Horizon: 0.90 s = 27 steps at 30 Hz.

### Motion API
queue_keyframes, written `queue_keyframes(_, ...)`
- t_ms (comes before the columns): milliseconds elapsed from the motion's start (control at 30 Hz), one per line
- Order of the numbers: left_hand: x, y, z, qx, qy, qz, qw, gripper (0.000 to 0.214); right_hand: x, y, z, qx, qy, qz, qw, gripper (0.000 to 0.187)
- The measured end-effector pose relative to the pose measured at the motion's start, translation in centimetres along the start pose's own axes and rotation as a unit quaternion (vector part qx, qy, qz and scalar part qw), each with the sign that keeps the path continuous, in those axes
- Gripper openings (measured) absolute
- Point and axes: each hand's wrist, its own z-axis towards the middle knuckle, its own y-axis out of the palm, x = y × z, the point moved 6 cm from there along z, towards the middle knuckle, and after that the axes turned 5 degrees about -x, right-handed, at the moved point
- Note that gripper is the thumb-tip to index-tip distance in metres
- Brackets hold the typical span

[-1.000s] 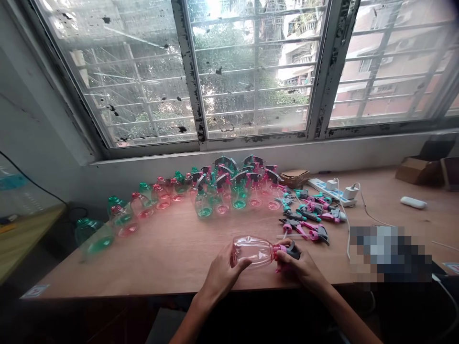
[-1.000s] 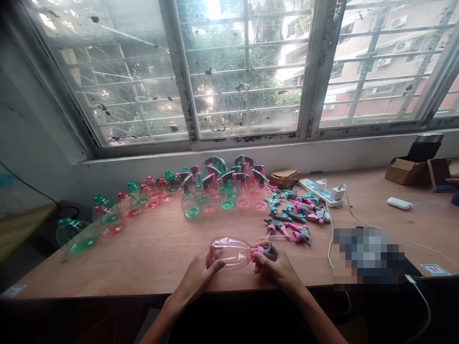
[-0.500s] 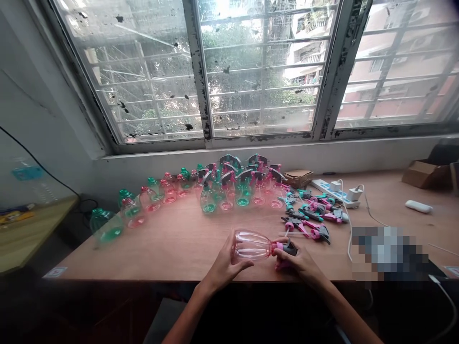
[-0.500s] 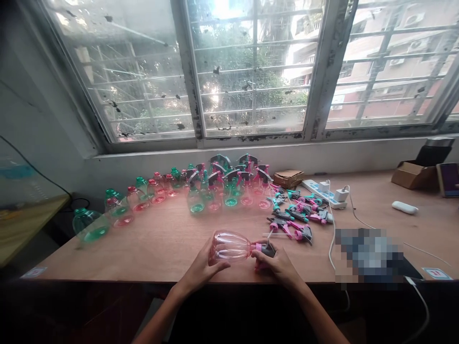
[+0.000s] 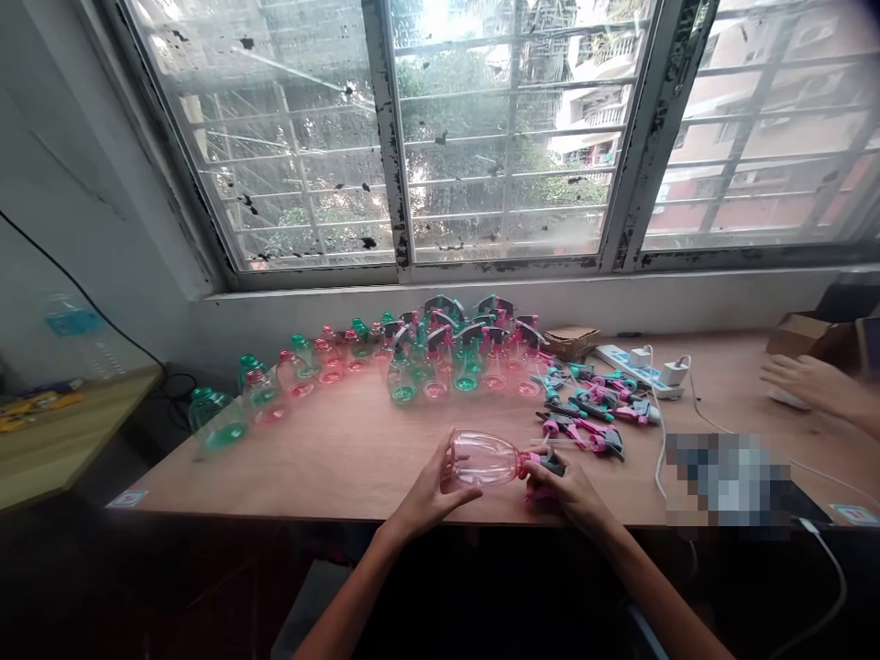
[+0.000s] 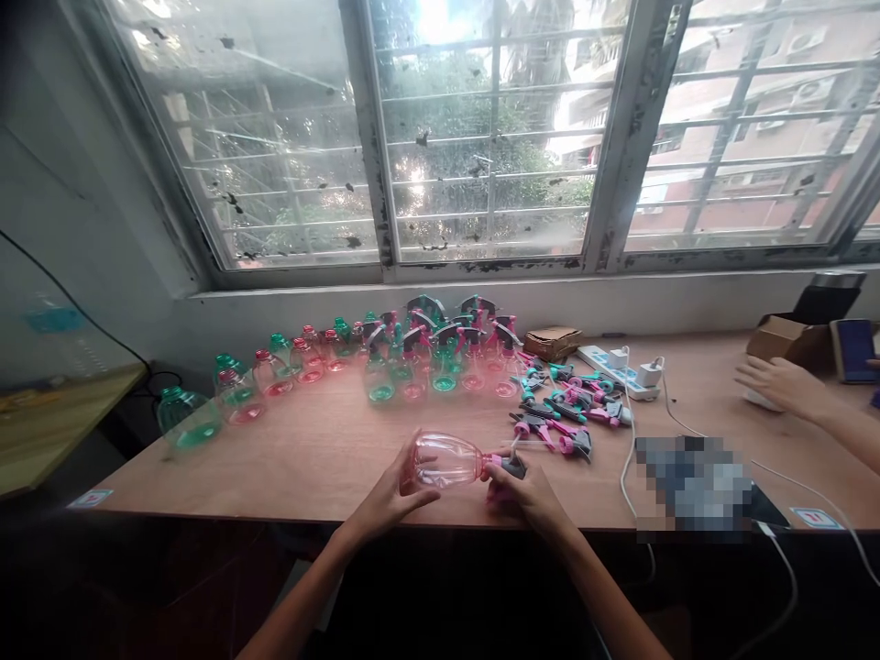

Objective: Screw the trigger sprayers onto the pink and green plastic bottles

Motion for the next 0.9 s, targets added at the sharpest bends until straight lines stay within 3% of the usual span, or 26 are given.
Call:
queue_keyframes(167,0.08,0.08,-0.10,0.011,-0.002,0.008,1.000,0.109,0.07,-0.21,0.06,0.006,-0.018,0.008,1.000,0.040)
queue_keyframes(433,0.05,-0.14,-0.22,0.024,-0.001,0.042,0.999,0.085,0.16,-0.23,-0.08,0.014,-0.016,0.020,1.000,0.038)
queue_keyframes(633,0.25,-0.42,-0.25,0.050,-0.012,0.089,0.995,0.105,-0.08,-0.13,-0.11,0.013,-0.015,0.020,1.000,0.039)
queue_keyframes(900,0.13,-0.40,-0.31,0.038,-0.012,0.098,0.994,0.105,0.06,-0.10,-0.13,0.003,-0.014,0.015,1.000,0.038)
